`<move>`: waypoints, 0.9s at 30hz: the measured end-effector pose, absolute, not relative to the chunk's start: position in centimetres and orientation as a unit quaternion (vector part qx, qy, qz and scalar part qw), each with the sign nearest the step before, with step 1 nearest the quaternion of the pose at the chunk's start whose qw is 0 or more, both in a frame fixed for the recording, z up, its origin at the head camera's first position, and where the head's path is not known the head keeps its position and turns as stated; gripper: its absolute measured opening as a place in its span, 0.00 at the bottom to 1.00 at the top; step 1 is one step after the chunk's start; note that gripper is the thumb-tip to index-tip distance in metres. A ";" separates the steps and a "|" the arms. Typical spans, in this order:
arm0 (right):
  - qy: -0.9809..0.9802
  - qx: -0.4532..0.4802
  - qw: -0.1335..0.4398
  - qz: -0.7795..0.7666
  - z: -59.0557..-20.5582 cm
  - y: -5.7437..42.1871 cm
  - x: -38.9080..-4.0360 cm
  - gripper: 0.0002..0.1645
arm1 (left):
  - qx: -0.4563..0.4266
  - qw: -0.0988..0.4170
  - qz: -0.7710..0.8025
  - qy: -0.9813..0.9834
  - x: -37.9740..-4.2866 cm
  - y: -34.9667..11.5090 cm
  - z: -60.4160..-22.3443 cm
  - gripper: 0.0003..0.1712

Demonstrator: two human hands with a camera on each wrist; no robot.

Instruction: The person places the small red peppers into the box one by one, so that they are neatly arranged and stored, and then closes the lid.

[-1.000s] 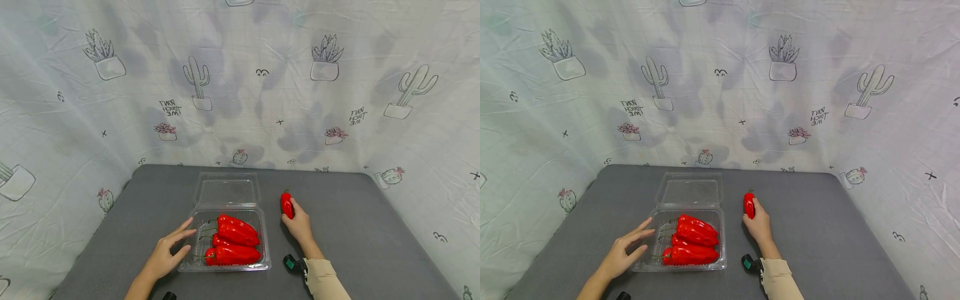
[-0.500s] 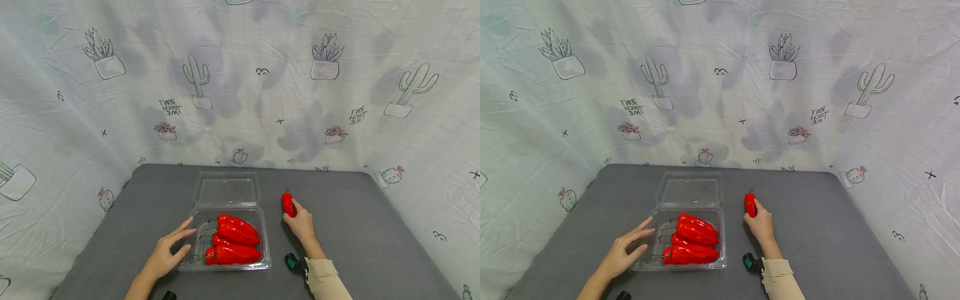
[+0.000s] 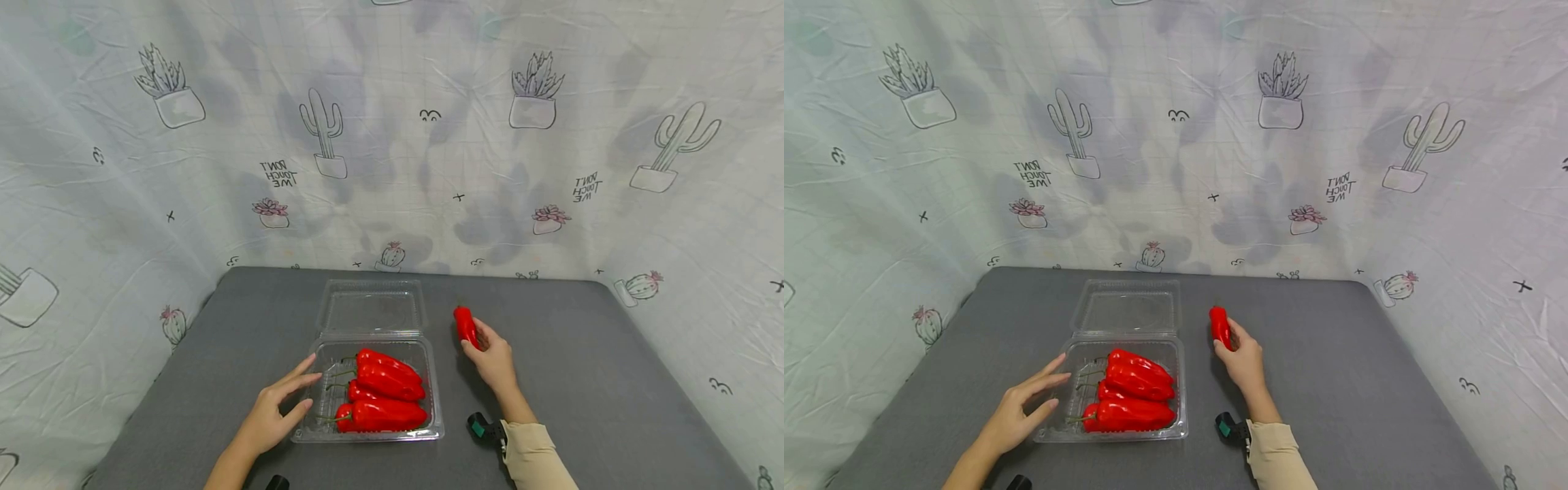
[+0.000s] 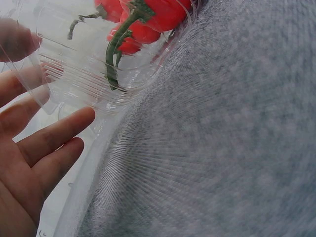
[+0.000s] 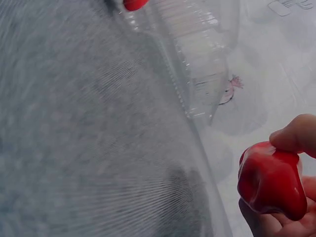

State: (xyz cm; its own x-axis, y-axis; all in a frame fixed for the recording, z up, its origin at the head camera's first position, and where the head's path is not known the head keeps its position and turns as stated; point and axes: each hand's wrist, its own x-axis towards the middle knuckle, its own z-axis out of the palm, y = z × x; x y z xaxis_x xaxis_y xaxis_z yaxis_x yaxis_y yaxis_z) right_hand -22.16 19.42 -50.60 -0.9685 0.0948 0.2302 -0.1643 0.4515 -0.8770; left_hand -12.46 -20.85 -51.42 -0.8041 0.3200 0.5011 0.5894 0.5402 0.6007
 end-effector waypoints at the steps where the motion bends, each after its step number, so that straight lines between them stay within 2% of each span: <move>1: -0.831 0.023 0.120 0.543 -50.5 19.4 -22.2 0.33 | -0.262 0.172 -0.399 -0.862 -12.5 -20.8 -51.5 0.24; 5: -0.791 0.033 0.099 0.602 -50.0 19.4 -22.2 0.33 | -0.253 0.180 -0.393 -0.865 -12.4 -20.6 -51.3 0.24; 12: -0.774 0.077 0.073 0.625 -49.3 19.1 -21.8 0.32 | -0.253 0.185 -0.400 -0.861 -11.3 -19.6 -48.6 0.24; 20: -0.770 0.125 0.052 0.623 -49.1 18.8 -21.6 0.34 | -0.257 0.186 -0.389 -0.865 -12.3 -20.6 -51.3 0.26; 27: -0.768 0.151 0.043 0.621 -48.4 18.4 -21.3 0.33 | -0.263 0.176 -0.397 -0.862 -12.4 -20.8 -51.3 0.25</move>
